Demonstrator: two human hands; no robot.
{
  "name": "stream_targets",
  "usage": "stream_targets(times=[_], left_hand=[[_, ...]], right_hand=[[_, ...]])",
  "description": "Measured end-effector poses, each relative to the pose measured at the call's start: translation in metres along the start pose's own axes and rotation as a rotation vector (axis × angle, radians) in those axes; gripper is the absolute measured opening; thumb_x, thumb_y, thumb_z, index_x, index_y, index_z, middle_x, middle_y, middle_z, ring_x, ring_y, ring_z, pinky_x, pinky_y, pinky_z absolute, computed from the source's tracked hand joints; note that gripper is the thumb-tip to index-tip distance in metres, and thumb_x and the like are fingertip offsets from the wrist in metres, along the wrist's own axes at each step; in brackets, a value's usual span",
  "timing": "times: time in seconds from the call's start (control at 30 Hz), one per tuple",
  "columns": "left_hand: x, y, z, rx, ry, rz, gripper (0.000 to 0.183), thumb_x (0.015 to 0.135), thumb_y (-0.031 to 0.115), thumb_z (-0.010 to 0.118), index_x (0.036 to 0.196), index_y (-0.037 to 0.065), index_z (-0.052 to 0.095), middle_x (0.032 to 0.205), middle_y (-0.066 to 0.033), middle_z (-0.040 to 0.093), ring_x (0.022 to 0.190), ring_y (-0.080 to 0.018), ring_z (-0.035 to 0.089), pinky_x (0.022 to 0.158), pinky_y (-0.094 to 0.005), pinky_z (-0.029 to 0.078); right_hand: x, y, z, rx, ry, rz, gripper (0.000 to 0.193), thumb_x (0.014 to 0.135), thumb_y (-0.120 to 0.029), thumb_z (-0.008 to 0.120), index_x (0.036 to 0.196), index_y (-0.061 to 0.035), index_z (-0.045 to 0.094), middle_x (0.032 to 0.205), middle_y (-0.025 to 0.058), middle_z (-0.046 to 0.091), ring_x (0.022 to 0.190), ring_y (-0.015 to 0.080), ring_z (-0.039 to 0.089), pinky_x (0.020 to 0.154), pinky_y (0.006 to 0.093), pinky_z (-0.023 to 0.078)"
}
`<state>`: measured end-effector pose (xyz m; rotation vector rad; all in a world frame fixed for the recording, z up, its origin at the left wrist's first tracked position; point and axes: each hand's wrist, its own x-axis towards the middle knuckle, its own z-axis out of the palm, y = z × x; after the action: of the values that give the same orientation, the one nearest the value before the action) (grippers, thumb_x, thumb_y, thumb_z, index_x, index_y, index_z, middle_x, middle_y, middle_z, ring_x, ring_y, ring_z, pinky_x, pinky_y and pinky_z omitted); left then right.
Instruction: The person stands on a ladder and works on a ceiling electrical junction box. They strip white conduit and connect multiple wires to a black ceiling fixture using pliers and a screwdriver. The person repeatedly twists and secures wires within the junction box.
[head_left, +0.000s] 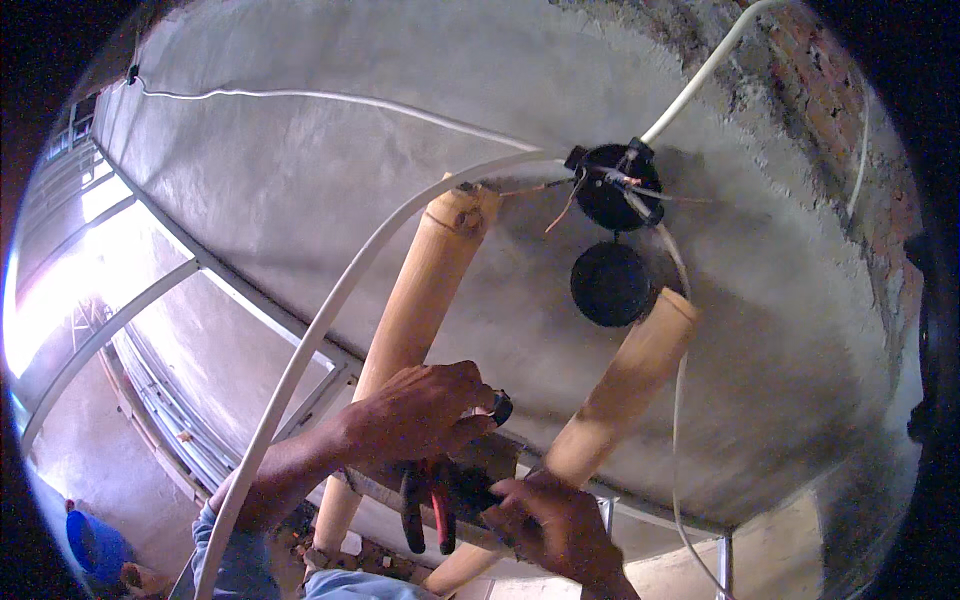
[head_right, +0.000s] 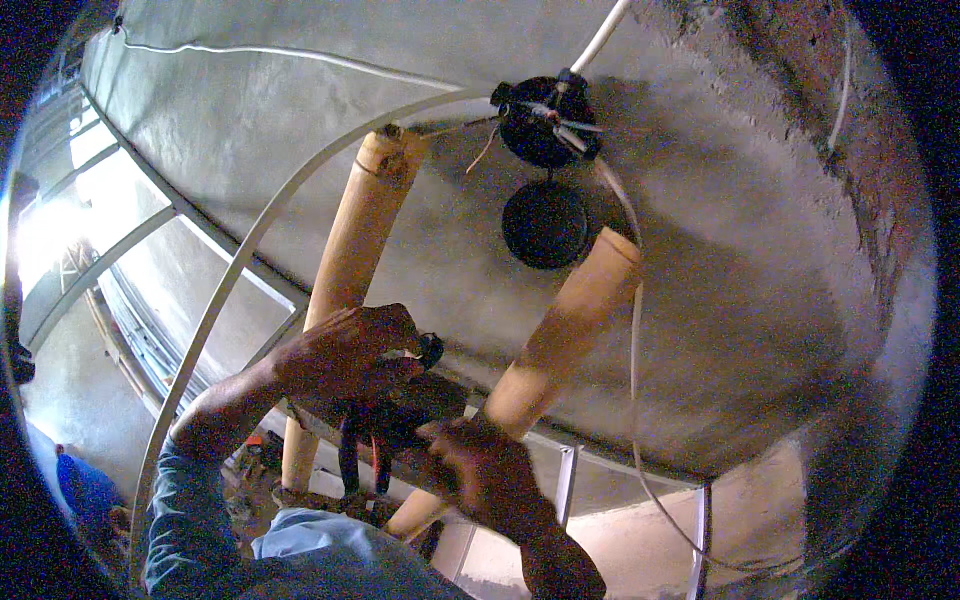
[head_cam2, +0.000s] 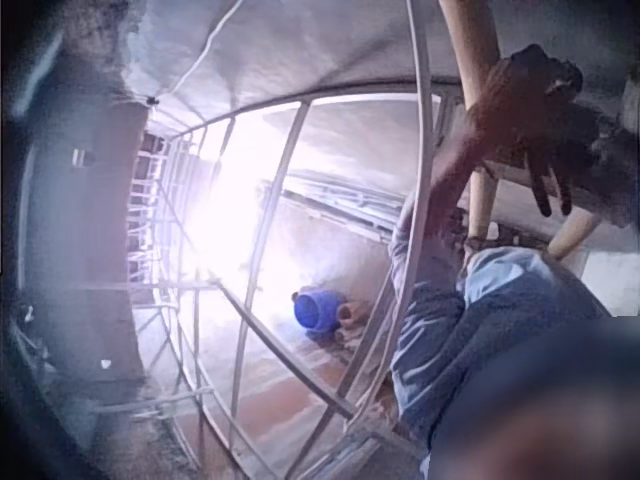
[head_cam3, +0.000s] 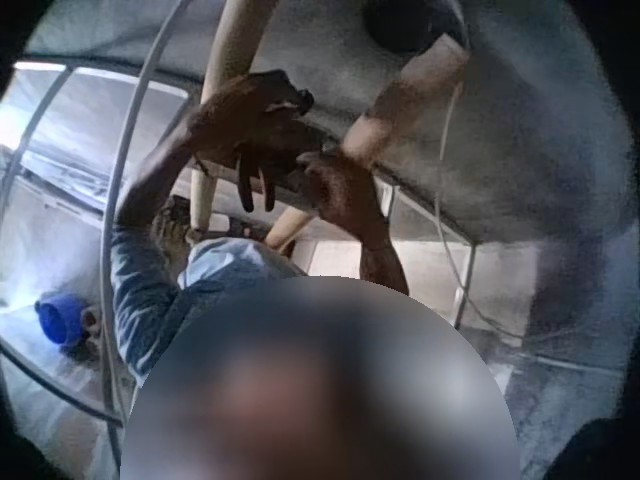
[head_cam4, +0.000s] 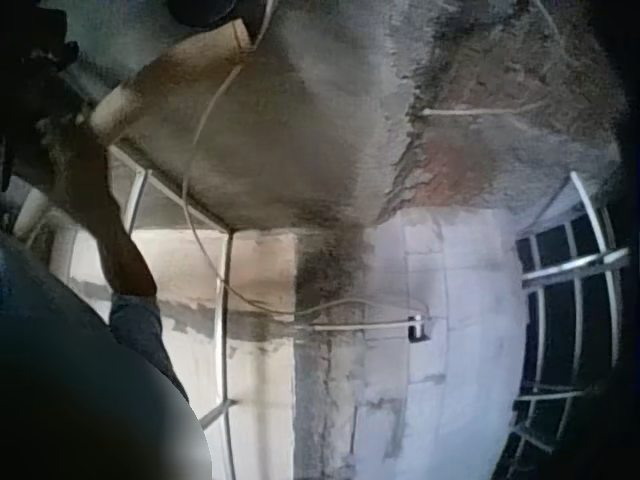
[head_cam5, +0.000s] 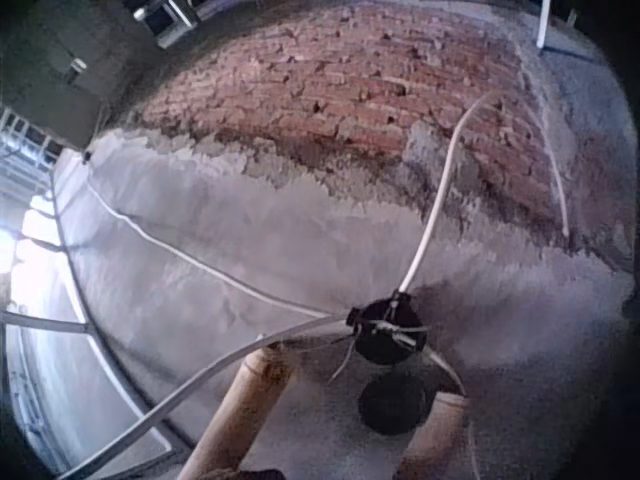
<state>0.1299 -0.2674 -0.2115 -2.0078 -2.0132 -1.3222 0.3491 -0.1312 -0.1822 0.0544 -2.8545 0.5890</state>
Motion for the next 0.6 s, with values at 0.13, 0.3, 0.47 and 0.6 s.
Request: stream_targets(times=[0.13, 0.3, 0.47, 0.6], left_hand=[[0.001, -0.007, 0.012, 0.159, -0.147, -0.033, 0.027, 0.099, 0.028, 0.059, 0.113, 0.007, 0.070, 0.109, -0.0188, 0.065, 0.103, -0.0393, 0.066, 0.091, -0.0493, 0.053], [0.007, -0.009, 0.013, 0.250, -0.328, -0.143, 0.028, 0.099, 0.030, 0.059, 0.111, 0.007, 0.070, 0.109, -0.0182, 0.065, 0.104, -0.0389, 0.066, 0.092, -0.0488, 0.053], [0.004, -0.020, 0.006, -0.051, 0.061, 0.032, 0.019, 0.094, 0.020, 0.067, 0.105, 0.004, 0.068, 0.107, -0.0163, 0.067, 0.103, -0.0361, 0.066, 0.092, -0.0466, 0.054], [-0.002, -0.033, 0.011, -0.134, 0.263, 0.107, 0.015, 0.090, 0.013, 0.071, 0.098, 0.002, 0.065, 0.100, -0.0147, 0.065, 0.100, -0.0336, 0.065, 0.090, -0.0453, 0.054]], right_hand=[[0.013, -0.046, 0.050, -0.219, -0.192, -0.021, 0.054, 0.094, -0.045, 0.067, 0.132, -0.0081, 0.058, 0.111, 0.0245, 0.066, 0.090, 0.0381, 0.071, 0.075, 0.0480, 0.059], [0.023, -0.049, 0.083, -0.345, -0.159, -0.039, 0.066, 0.092, -0.037, 0.064, 0.148, -0.0069, 0.044, 0.129, 0.0340, 0.055, 0.100, 0.0436, 0.065, 0.079, 0.0528, 0.057], [0.013, -0.018, 0.076, -0.059, -0.054, -0.085, 0.074, 0.092, -0.025, 0.060, 0.158, -0.0074, 0.032, 0.144, 0.0250, 0.051, 0.106, 0.0443, 0.059, 0.092, 0.0555, 0.051], [-0.022, 0.006, 0.033, 0.242, -0.027, 0.068, 0.060, 0.098, -0.020, 0.061, 0.153, -0.0090, 0.042, 0.137, 0.0161, 0.058, 0.104, 0.0349, 0.063, 0.091, 0.0449, 0.051]])
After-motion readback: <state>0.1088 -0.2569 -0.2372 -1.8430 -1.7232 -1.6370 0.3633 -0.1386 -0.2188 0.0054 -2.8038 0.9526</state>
